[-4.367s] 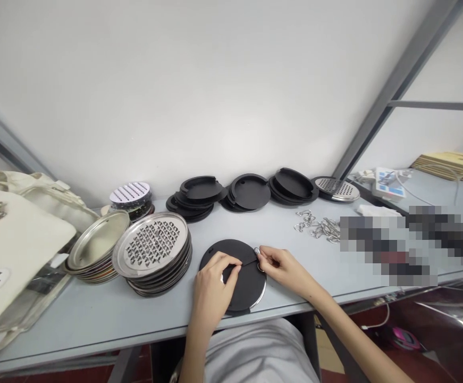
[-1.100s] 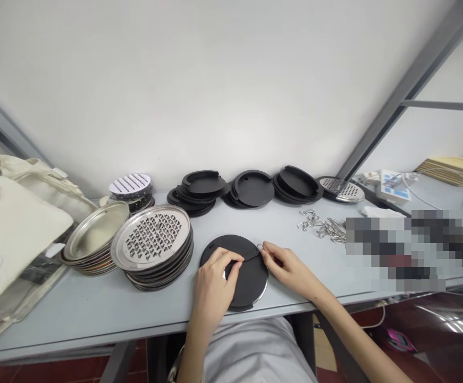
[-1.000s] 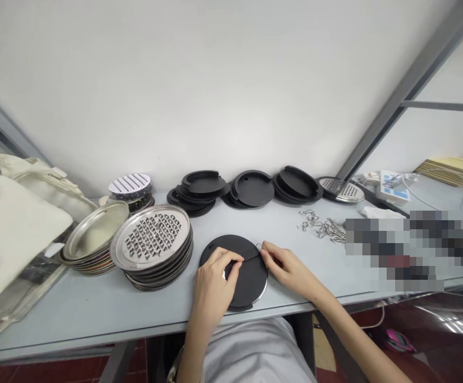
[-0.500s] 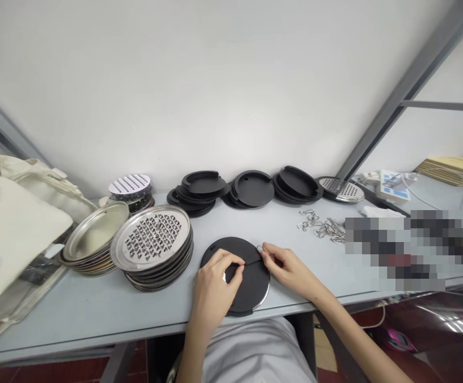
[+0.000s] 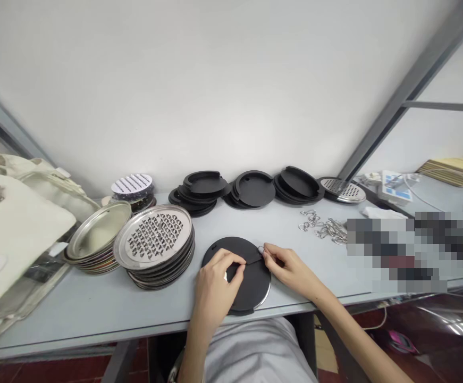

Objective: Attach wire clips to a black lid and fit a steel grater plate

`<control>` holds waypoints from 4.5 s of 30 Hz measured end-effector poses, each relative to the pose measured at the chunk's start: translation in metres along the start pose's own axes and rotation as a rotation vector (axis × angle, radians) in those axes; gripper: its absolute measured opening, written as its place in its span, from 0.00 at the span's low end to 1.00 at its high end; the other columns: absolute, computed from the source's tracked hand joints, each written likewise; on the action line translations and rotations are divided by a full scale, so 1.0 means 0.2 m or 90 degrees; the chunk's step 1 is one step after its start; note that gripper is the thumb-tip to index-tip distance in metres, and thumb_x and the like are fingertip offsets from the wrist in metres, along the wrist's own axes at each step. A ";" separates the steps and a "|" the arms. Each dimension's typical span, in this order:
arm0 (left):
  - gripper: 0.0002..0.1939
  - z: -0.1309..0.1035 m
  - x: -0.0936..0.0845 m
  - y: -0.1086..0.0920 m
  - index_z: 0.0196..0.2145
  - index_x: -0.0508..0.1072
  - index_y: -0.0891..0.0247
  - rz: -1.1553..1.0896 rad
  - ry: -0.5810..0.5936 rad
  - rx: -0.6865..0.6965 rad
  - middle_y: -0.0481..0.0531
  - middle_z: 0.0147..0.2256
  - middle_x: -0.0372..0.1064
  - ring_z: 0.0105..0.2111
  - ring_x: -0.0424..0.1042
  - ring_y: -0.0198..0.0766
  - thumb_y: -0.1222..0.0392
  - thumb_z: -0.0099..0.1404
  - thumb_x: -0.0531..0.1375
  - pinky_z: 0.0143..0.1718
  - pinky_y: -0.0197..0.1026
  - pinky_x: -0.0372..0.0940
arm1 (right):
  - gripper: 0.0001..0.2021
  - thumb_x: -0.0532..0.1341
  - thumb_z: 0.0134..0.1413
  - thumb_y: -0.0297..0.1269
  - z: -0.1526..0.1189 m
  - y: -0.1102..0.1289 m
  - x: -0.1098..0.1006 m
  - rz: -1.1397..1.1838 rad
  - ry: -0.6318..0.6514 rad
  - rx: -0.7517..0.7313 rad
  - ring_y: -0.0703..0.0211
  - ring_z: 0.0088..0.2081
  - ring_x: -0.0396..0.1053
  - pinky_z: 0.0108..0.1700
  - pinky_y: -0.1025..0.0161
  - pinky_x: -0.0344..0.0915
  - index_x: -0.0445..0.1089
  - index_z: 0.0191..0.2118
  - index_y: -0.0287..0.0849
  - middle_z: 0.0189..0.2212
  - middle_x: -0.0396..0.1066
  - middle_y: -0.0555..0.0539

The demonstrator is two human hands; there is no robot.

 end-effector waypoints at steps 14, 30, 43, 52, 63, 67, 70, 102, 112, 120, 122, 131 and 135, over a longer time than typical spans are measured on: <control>0.07 0.00 0.00 0.01 0.35 0.71 0.55 -0.002 -0.017 -0.012 0.42 0.37 0.69 0.38 0.69 0.32 0.66 0.65 0.56 0.40 0.35 0.60 | 0.13 0.50 0.58 0.32 0.00 -0.01 -0.01 -0.026 -0.019 -0.012 0.67 0.23 0.45 0.25 0.68 0.45 0.45 0.24 0.44 0.19 0.44 0.57; 0.07 0.00 -0.01 0.01 0.34 0.72 0.56 -0.019 -0.029 0.000 0.44 0.35 0.70 0.37 0.69 0.33 0.67 0.64 0.56 0.40 0.35 0.61 | 0.15 0.46 0.66 0.41 0.00 0.02 -0.01 -0.020 -0.001 -0.026 0.65 0.23 0.50 0.27 0.67 0.49 0.49 0.27 0.44 0.20 0.49 0.56; 0.08 -0.01 -0.01 0.01 0.34 0.72 0.56 -0.016 -0.022 -0.010 0.44 0.35 0.70 0.37 0.69 0.33 0.67 0.63 0.56 0.40 0.35 0.61 | 0.14 0.48 0.62 0.35 0.00 0.00 0.01 -0.041 0.004 -0.014 0.66 0.22 0.45 0.25 0.67 0.45 0.45 0.25 0.44 0.19 0.45 0.57; 0.08 -0.01 -0.01 0.00 0.34 0.72 0.56 -0.021 -0.028 -0.005 0.46 0.35 0.70 0.37 0.70 0.34 0.66 0.64 0.55 0.40 0.36 0.62 | 0.13 0.47 0.62 0.37 0.00 0.01 0.00 -0.040 0.001 -0.015 0.66 0.23 0.47 0.26 0.67 0.47 0.47 0.25 0.44 0.20 0.46 0.57; 0.07 -0.01 -0.01 0.01 0.34 0.72 0.56 -0.013 -0.026 -0.007 0.45 0.35 0.70 0.37 0.70 0.34 0.66 0.64 0.55 0.40 0.36 0.62 | 0.13 0.49 0.59 0.34 0.00 0.01 0.00 -0.015 -0.012 -0.017 0.66 0.22 0.46 0.25 0.67 0.45 0.47 0.24 0.44 0.19 0.45 0.57; 0.07 -0.01 -0.01 0.01 0.34 0.72 0.57 -0.012 -0.026 -0.001 0.46 0.36 0.70 0.37 0.70 0.35 0.66 0.64 0.55 0.40 0.37 0.61 | 0.13 0.49 0.59 0.34 0.01 0.01 0.00 -0.017 -0.019 -0.024 0.67 0.22 0.46 0.25 0.67 0.45 0.47 0.24 0.44 0.19 0.45 0.57; 0.07 -0.01 -0.01 0.01 0.34 0.71 0.57 -0.012 -0.024 -0.003 0.46 0.36 0.70 0.37 0.70 0.36 0.65 0.65 0.55 0.40 0.38 0.62 | 0.13 0.48 0.59 0.34 0.01 0.02 0.00 -0.012 -0.022 -0.028 0.67 0.22 0.45 0.25 0.68 0.45 0.46 0.24 0.44 0.19 0.44 0.57; 0.07 0.00 -0.01 0.01 0.34 0.72 0.56 0.000 -0.021 0.002 0.45 0.36 0.70 0.37 0.71 0.35 0.64 0.65 0.55 0.39 0.37 0.63 | 0.13 0.49 0.58 0.34 0.01 0.03 -0.01 0.005 -0.024 -0.039 0.67 0.22 0.47 0.25 0.68 0.46 0.46 0.24 0.44 0.19 0.46 0.57; 0.06 0.00 0.00 0.02 0.34 0.72 0.56 0.003 -0.016 0.003 0.45 0.37 0.70 0.37 0.70 0.35 0.64 0.65 0.55 0.40 0.37 0.62 | 0.12 0.49 0.58 0.32 0.00 0.03 -0.01 -0.003 -0.024 -0.037 0.67 0.23 0.48 0.26 0.68 0.46 0.47 0.24 0.43 0.19 0.47 0.57; 0.07 0.00 0.00 0.02 0.34 0.72 0.56 0.000 -0.018 0.003 0.45 0.37 0.70 0.38 0.70 0.36 0.64 0.65 0.55 0.39 0.37 0.62 | 0.13 0.49 0.59 0.33 0.00 0.02 -0.01 0.002 -0.014 -0.032 0.67 0.23 0.47 0.26 0.68 0.47 0.47 0.24 0.43 0.20 0.46 0.57; 0.06 -0.01 0.00 0.02 0.34 0.72 0.56 0.002 -0.015 0.002 0.45 0.37 0.70 0.38 0.70 0.35 0.64 0.65 0.55 0.39 0.37 0.62 | 0.13 0.49 0.60 0.33 0.00 0.02 -0.01 0.005 -0.010 -0.032 0.67 0.23 0.47 0.26 0.68 0.47 0.46 0.25 0.43 0.20 0.46 0.57; 0.06 0.00 0.00 0.03 0.34 0.71 0.55 0.000 -0.014 0.002 0.43 0.37 0.70 0.38 0.70 0.34 0.64 0.65 0.56 0.39 0.36 0.61 | 0.12 0.49 0.59 0.31 0.00 0.02 0.00 0.000 -0.003 -0.027 0.67 0.23 0.47 0.26 0.68 0.47 0.47 0.25 0.43 0.20 0.47 0.57; 0.06 0.00 -0.01 0.02 0.34 0.72 0.55 -0.005 -0.017 0.001 0.43 0.37 0.70 0.38 0.70 0.34 0.65 0.64 0.56 0.40 0.36 0.61 | 0.12 0.49 0.58 0.31 0.00 0.02 -0.01 -0.004 -0.007 -0.028 0.67 0.23 0.48 0.26 0.68 0.47 0.47 0.25 0.43 0.20 0.47 0.57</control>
Point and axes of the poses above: each hand's wrist, its own z-axis towards the middle knuckle, its own x-axis out of the palm, y = z × x, the point moved 9 cm from there along z, towards the middle knuckle
